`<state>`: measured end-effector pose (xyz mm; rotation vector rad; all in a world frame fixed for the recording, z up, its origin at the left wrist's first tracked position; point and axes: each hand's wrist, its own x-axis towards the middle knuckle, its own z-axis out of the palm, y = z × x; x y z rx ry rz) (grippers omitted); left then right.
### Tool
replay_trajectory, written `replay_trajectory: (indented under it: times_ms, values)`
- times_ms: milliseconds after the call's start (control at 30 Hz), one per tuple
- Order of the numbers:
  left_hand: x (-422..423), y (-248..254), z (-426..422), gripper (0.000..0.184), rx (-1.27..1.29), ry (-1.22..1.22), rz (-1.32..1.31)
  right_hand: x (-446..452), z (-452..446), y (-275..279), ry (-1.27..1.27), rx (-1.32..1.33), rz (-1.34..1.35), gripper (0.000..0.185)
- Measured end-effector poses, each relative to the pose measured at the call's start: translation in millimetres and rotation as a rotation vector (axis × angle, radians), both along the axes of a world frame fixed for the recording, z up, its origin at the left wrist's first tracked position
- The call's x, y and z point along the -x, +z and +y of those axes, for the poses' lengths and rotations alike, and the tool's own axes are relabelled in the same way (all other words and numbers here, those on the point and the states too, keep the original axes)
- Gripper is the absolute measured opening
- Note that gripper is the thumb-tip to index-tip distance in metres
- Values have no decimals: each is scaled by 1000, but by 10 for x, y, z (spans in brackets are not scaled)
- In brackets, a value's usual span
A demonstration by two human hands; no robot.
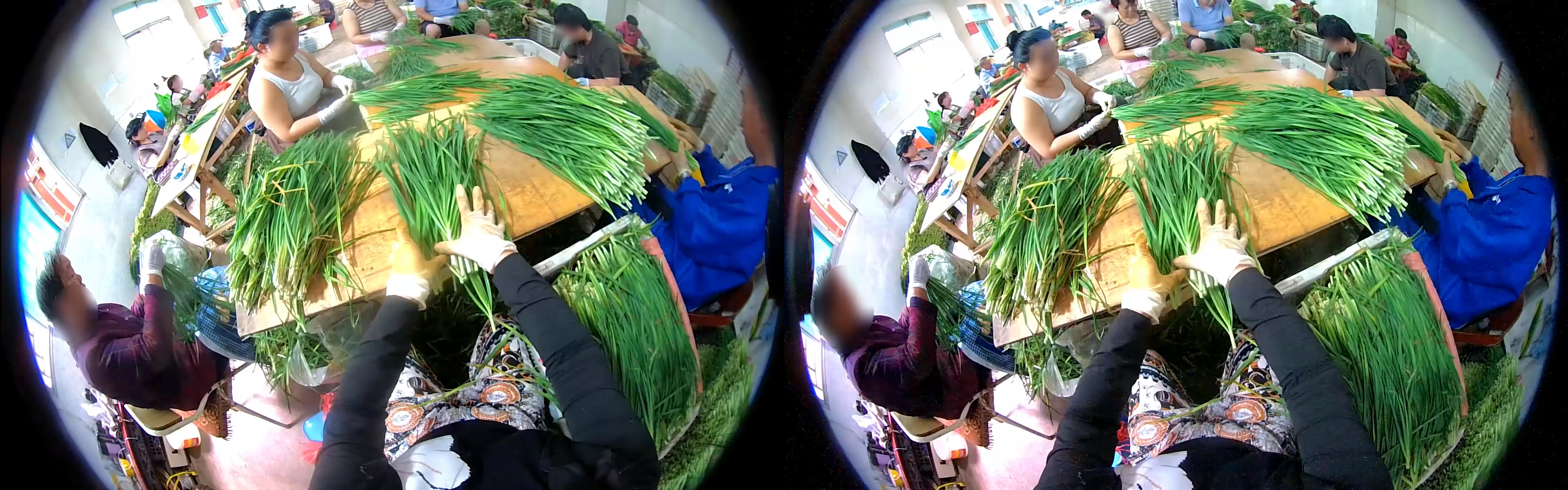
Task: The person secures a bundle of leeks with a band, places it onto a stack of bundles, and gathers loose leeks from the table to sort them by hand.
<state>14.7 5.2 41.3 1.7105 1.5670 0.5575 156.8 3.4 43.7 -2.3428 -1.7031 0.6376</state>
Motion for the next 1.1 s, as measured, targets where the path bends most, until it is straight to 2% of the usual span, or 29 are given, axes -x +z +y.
replay_trajectory:
  times_ms: [33,100,133,167,200,233,267,300,333,367,400,433,500,533,567,633,667,700,767,833,867,900,933,967,1033,1100]
  values:
    - [0,-143,44,94,1,-1,0,38,-43,-2,14,-3,-86,106]
    - [32,-686,219,92,-282,-19,-110,-147,45,-183,-52,-49,-27,96]
    - [55,-821,249,77,-231,-19,-277,-277,62,-339,-89,-281,-57,78]
    - [132,-696,225,77,-228,-20,-275,-476,90,-417,-173,-322,142,64]
    - [257,-415,168,69,119,-32,-451,-675,118,-495,-261,-374,338,53]
    - [329,-161,80,61,470,-43,-618,-855,137,-613,-248,-424,296,51]
    - [340,-42,-122,45,524,60,-996,-1064,192,-737,-232,-401,234,57]
    - [368,-260,-61,45,520,63,-999,-1180,237,-802,-212,-379,172,63]
    - [387,-644,107,41,779,233,-1137,-1119,195,-720,-209,-379,172,63]
    - [411,-872,160,36,1044,412,-1262,-994,77,-550,-179,-527,-149,57]
    - [551,-836,-2,27,673,-62,-966,-860,-45,-397,-146,-666,-472,53]
    - [588,-776,-64,27,679,-59,-964,-736,-161,-315,-146,-660,-471,53]
    - [626,-711,-126,30,640,-71,-986,-449,-351,-164,161,-690,151,36]
    - [630,-761,-105,39,516,-150,-933,-244,-445,-70,250,-473,-9,36]
    - [620,-848,-26,39,518,-143,-932,-38,-527,-32,332,-253,-165,41]
    - [551,-956,206,36,509,-150,-643,240,-609,-136,408,-272,-318,49]
    - [519,-732,161,28,564,-91,-733,340,-572,-100,415,-163,-310,50]
    - [517,-603,121,28,561,-89,-734,412,-540,-67,421,-56,-303,51]
    - [535,-460,87,23,669,-55,-1028,484,-455,-151,409,-94,-268,43]
    - [568,-529,134,31,733,13,-973,477,-306,-280,416,-8,-344,31]
    - [605,-566,99,35,801,27,-1126,467,-274,-285,369,27,-358,22]
    - [648,-596,69,40,865,41,-1283,411,-273,-278,318,11,-324,21]
    - [710,-623,31,43,870,41,-1169,335,-237,-253,265,11,-258,22]
    - [764,-662,-4,42,1019,35,-1265,266,-238,-188,214,15,-191,23]
    - [835,-328,-355,44,823,-134,-1152,150,-466,125,352,-244,-85,35]
    - [848,-295,-542,50,781,-166,-1092,143,-666,258,285,-79,790,45]
